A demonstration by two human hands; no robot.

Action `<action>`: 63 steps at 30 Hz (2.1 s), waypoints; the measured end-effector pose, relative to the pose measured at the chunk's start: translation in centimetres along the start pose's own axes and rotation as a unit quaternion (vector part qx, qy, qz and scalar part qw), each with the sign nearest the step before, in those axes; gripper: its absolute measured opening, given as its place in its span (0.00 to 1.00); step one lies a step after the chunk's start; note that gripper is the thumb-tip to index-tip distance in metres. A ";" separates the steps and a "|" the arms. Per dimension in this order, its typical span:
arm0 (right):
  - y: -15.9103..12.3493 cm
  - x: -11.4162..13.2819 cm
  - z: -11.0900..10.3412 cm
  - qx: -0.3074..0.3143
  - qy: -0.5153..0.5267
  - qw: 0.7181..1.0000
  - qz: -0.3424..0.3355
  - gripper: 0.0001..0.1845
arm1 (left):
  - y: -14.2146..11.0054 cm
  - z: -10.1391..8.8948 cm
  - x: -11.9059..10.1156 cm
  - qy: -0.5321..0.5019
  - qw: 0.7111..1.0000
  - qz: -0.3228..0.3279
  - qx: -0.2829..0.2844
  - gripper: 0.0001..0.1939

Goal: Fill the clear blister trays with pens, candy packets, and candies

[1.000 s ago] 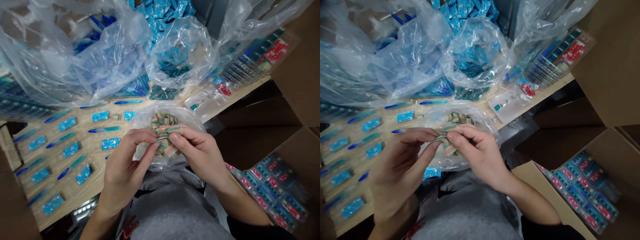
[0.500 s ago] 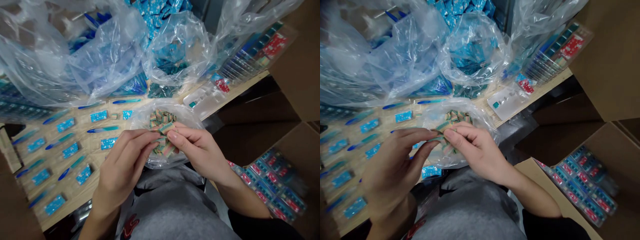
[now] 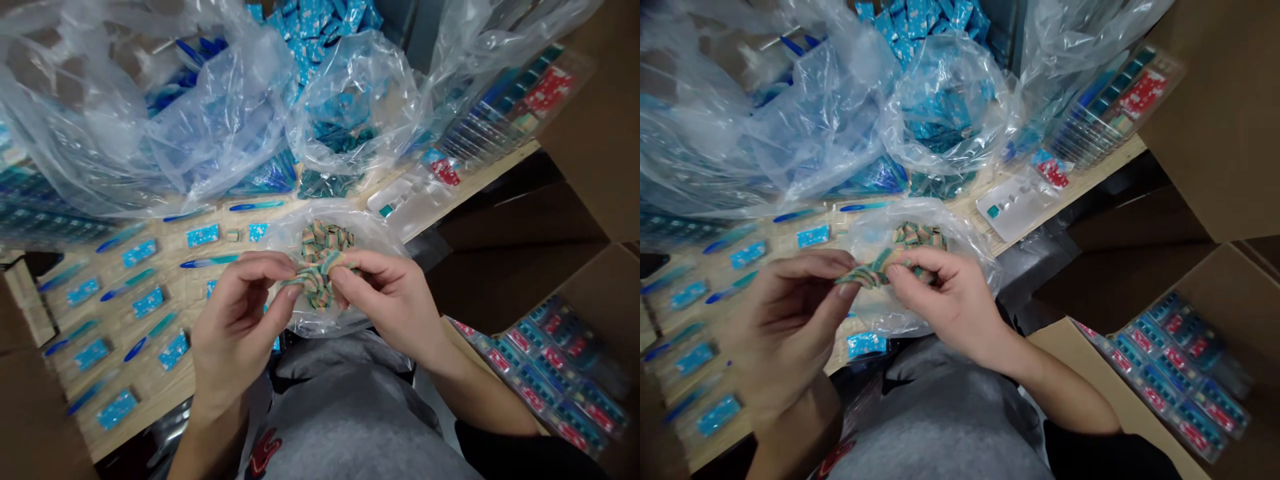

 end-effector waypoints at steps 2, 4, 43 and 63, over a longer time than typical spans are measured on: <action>-0.1 0.9 0.3 0.010 -0.020 0.999 -0.047 0.11 | 0.0 -0.2 0.2 0.010 1.000 -0.005 -0.015 0.08; -0.2 1.4 0.6 0.032 -0.034 0.996 -0.073 0.14 | 0.0 -0.3 0.3 0.020 1.000 0.000 -0.014 0.11; -1.0 3.0 1.7 0.131 -0.314 0.927 -0.159 0.05 | -0.6 -0.7 -1.0 0.133 0.987 0.086 -0.011 0.19; -2.4 3.2 2.4 0.091 -0.292 0.931 -0.201 0.15 | -1.4 -0.2 -0.1 0.105 0.991 0.065 -0.054 0.12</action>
Point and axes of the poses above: each hand's wrist, its own y-axis towards the middle knuckle, its own z-axis out of the palm, x = y × z, the point moved 8 cm from there along y, towards the middle knuckle, and after that the axes turned 15 degrees about y, right-handed, at the moved point
